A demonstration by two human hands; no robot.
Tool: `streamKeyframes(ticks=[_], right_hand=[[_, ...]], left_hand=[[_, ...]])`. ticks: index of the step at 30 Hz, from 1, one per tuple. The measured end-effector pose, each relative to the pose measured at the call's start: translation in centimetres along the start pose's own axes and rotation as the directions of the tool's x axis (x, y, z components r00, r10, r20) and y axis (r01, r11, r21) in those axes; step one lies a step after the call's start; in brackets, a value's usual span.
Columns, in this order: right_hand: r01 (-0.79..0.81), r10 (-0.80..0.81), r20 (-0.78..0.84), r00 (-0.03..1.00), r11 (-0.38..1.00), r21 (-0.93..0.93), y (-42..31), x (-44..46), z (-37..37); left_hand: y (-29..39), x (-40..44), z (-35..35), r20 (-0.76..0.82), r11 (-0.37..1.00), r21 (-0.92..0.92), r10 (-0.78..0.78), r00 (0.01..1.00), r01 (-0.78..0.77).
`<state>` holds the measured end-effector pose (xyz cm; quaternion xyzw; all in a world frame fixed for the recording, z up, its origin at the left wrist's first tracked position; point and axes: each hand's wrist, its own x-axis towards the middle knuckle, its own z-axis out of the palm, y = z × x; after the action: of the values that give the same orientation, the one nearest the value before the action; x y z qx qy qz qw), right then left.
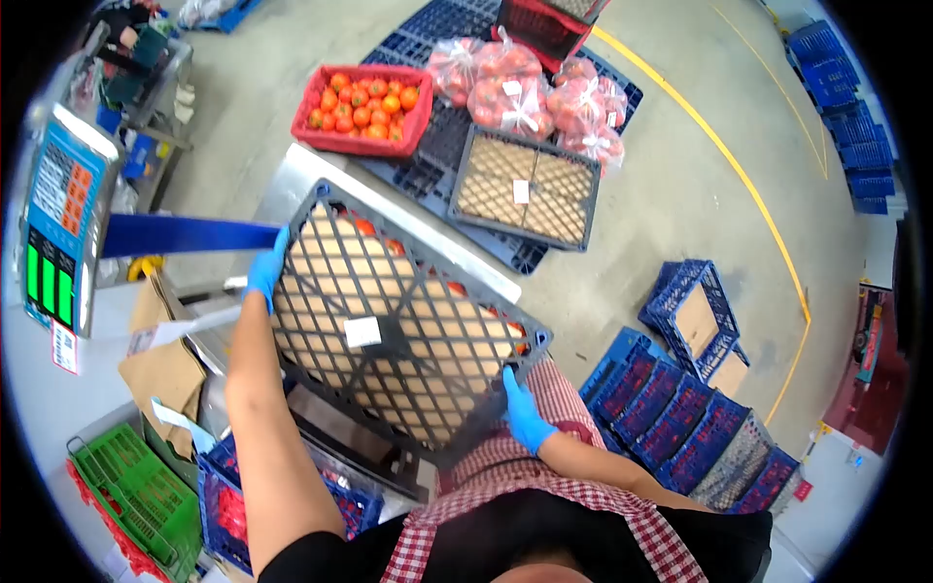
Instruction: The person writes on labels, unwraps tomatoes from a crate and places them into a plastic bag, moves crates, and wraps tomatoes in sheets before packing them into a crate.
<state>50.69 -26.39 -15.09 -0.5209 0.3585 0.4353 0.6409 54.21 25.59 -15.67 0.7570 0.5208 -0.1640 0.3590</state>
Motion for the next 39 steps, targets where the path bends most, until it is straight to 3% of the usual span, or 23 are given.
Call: streamKeyframes(ticks=[2, 3, 7, 8, 11, 12, 15, 17, 20, 21, 22, 25, 27, 29, 33, 35, 37, 38, 39], right_hand=[[0.016, -0.018, 0.06, 0.998, 0.999, 0.032, 0.0, 0.6, -1.0], [0.009, -0.011, 0.082, 0.997, 1.0, 0.025, -0.1, 0.9, -1.7], [-0.178, 0.17, 0.158, 0.973, 0.983, 0.038, -4.7, -0.2, -2.2], [-0.238, 0.231, 0.154, 0.961, 0.971, 0.03, -7.2, -1.1, -2.0], [-0.257, 0.249, 0.175, 0.953, 0.966, 0.02, -12.2, 0.2, -3.4], [-0.255, 0.249, 0.108, 0.962, 0.966, 0.044, -12.9, 1.9, -4.5], [-0.084, 0.086, 0.033, 0.996, 0.994, -0.07, -17.9, 5.1, -7.3], [0.009, -0.006, 0.065, 0.998, 0.999, -0.048, -24.8, 5.7, -7.6], [0.116, -0.126, -0.051, 0.991, 0.978, -0.172, -34.2, 8.3, -9.2], [0.15, -0.169, -0.078, 0.982, 0.967, -0.205, -35.8, 10.5, -11.1], [0.188, -0.226, -0.106, 0.968, 0.94, -0.284, -38.3, 11.8, -12.3], [0.198, -0.26, -0.192, 0.946, 0.936, -0.29, -43.9, 16.4, -16.1], [0.165, -0.259, -0.224, 0.94, 0.916, -0.366, -46.6, 19.8, -18.3], [0.192, -0.283, -0.244, 0.927, 0.921, -0.339, -47.7, 22.3, -19.3], [0.144, -0.261, -0.263, 0.929, 0.908, -0.394, -47.1, 32.9, -24.3], [0.172, -0.268, -0.248, 0.931, 0.922, -0.348, -46.7, 34.2, -22.9], [0.152, -0.246, -0.258, 0.934, 0.929, -0.336, -46.0, 36.7, -22.2], [0.137, -0.234, -0.274, 0.933, 0.934, -0.33, -45.6, 38.0, -22.2], [0.224, -0.318, -0.231, 0.919, 0.906, -0.358, -44.6, 40.1, -23.0]], left_hand=[[0.8, -1.3, -0.6, -0.014, 0.999, 0.003, -0.042, 0.999, 0.042], [0.6, -1.2, -0.6, -0.096, 0.999, 0.027, -0.029, 0.995, 0.032], [3.4, -5.4, -1.8, -0.115, 0.998, 0.064, -0.006, 0.993, 0.013], [4.0, -5.9, -2.0, -0.194, 0.983, 0.181, 0.016, 0.981, 0.02], [9.1, -10.6, -2.9, -0.24, 0.989, 0.139, -0.025, 0.971, 0.06], [9.9, -10.9, -2.9, -0.261, 0.993, 0.091, -0.048, 0.964, 0.074], [14.1, -12.5, -1.8, -0.248, 0.983, -0.169, 0.032, 0.968, -0.076], [17.8, -12.6, -0.3, -0.21, 0.957, -0.289, -0.056, 0.976, -0.007], [25.0, -12.5, 3.6, -0.057, 0.908, -0.419, -0.035, 0.998, 0.008], [26.1, -11.3, 5.2, -0.059, 0.907, -0.418, 0.02, 0.998, -0.043], [27.5, -9.9, 7.2, -0.005, 0.893, -0.449, 0.012, 1.0, -0.013], [32.8, -6.1, 13.5, 0.175, 0.829, -0.55, 0.001, 0.985, 0.096], [34.9, -2.1, 17.7, 0.176, 0.839, -0.542, 0.053, 0.983, 0.052], [35.9, 1.1, 21.3, 0.219, 0.827, -0.549, 0.008, 0.976, 0.116], [36.4, 5.9, 27.7, 0.239, 0.798, -0.568, -0.072, 0.968, 0.199], [34.3, 9.1, 30.2, 0.245, 0.851, -0.461, -0.15, 0.958, 0.251], [31.0, 12.4, 33.9, 0.094, 0.884, -0.435, -0.143, 0.985, 0.169], [29.1, 14.3, 35.3, 0.152, 0.873, -0.455, -0.121, 0.981, 0.178], [28.5, 14.7, 36.3, 0.132, 0.855, -0.491, -0.116, 0.984, 0.166]])
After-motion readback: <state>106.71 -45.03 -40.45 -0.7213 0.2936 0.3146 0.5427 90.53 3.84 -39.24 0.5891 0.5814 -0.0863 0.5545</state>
